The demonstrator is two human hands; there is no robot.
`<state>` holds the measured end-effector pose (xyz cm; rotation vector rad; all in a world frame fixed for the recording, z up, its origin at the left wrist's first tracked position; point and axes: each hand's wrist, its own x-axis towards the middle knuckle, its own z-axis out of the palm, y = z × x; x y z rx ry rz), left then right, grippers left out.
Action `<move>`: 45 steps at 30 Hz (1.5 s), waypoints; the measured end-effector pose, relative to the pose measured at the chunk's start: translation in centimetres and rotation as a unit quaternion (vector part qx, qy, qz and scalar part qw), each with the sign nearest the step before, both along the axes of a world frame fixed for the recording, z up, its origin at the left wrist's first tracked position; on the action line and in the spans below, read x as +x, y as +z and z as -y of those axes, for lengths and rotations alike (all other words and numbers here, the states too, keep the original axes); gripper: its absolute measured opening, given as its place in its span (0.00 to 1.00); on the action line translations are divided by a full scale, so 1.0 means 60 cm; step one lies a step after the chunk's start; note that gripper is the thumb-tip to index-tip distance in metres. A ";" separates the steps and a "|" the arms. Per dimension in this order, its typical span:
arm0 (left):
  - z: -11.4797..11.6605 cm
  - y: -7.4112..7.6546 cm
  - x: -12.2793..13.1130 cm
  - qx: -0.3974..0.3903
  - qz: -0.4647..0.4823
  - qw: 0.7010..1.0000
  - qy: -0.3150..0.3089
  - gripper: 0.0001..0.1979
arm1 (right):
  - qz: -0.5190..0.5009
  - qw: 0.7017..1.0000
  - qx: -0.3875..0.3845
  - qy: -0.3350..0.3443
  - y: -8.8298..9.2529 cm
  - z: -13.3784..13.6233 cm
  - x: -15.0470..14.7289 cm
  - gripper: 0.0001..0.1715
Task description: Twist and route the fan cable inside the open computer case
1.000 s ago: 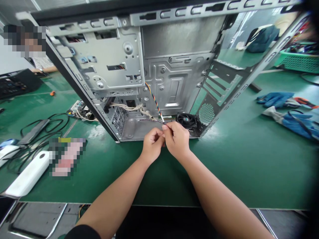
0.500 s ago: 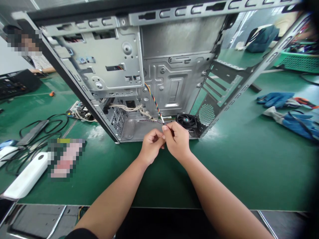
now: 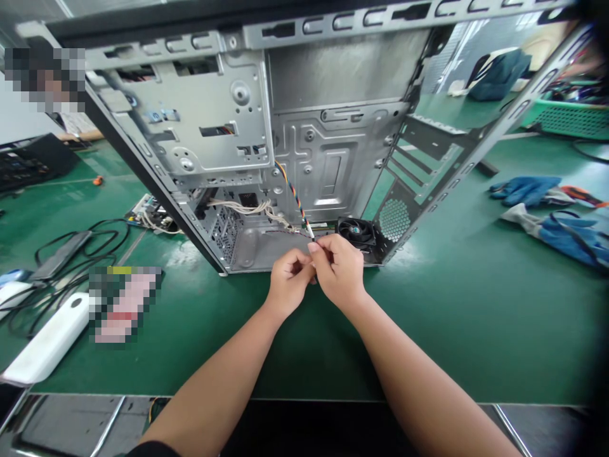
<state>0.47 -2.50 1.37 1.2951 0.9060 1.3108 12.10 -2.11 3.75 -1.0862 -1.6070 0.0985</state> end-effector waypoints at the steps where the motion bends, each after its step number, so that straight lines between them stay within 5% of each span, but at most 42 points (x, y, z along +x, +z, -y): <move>1: -0.001 0.000 0.000 -0.019 0.020 1.000 -0.014 0.14 | -0.003 1.000 -0.007 0.002 0.000 0.000 0.000 0.11; 12: -0.005 -0.005 -0.005 -0.138 0.154 0.968 -0.143 0.17 | -0.038 0.995 -0.077 0.045 0.001 0.002 0.001 0.12; 23: -0.001 -0.004 0.003 -0.042 0.080 0.995 -0.037 0.16 | 0.003 1.000 -0.001 -0.007 -0.005 0.001 -0.001 0.11; 45: -0.003 -0.006 0.001 -0.120 0.119 0.981 -0.091 0.17 | 0.006 1.000 -0.022 0.019 -0.002 0.003 -0.002 0.12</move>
